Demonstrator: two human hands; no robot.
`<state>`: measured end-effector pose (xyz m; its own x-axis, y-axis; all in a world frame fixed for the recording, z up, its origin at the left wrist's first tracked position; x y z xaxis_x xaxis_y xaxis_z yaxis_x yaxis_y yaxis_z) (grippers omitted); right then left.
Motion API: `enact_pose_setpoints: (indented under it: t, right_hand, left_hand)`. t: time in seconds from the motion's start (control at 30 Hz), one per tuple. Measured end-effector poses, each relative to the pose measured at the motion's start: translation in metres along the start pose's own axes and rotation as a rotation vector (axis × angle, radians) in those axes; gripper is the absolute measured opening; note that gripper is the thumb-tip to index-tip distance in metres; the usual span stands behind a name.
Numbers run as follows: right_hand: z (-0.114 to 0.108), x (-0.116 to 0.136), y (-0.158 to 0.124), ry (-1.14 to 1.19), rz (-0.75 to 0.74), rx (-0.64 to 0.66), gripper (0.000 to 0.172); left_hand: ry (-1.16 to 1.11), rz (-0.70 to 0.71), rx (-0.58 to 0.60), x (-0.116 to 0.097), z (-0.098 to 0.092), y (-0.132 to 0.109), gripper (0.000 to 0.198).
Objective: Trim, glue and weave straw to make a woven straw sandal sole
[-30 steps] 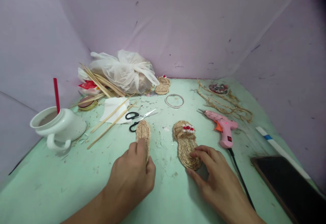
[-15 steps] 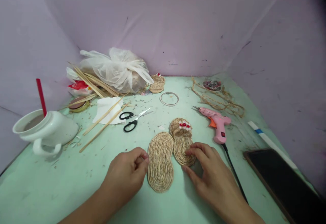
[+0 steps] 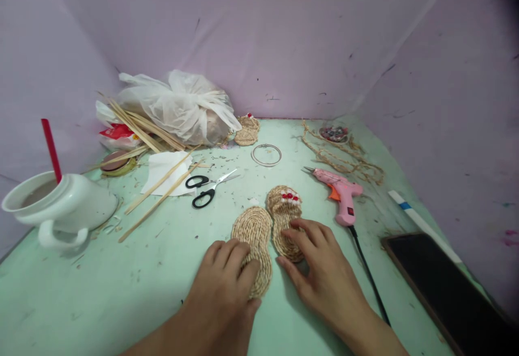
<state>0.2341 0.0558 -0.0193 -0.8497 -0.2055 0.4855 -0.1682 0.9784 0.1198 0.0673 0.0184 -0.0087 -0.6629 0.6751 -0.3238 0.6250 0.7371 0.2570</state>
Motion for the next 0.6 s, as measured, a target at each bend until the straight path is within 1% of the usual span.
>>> enact_pose_setpoints:
  t: [0.1,0.23,0.37,0.6]
  right_hand:
    - [-0.004,0.002,0.001,0.02,0.038,0.047,0.024]
    - [-0.009,0.005,-0.002,0.065,0.059,0.084,0.024]
    - [-0.008,0.006,-0.006,0.092,0.076,0.131,0.022]
    - [-0.001,0.005,-0.008,0.103,0.026,0.115,0.025]
  left_hand:
    - [0.053,-0.021,-0.009,0.003,-0.002,0.001,0.026]
    - [0.071,-0.009,-0.019,0.007,-0.002,0.004,0.026]
    - [0.115,-0.031,-0.031,0.012,0.001,0.008,0.023]
    - [0.008,-0.001,-0.018,0.017,0.0,0.008,0.021]
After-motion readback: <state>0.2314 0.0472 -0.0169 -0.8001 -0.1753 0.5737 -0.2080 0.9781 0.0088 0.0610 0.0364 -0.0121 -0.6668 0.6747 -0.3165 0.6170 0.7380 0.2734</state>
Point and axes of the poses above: each hand's wrist, its own y-axis towards the middle knuckle, its own z-axis out of the palm, x = y × z, the point moved 3 cm from there along y, towards the middle knuckle, and after that the axes turned 13 degrees about z, right-handed, at the moved point
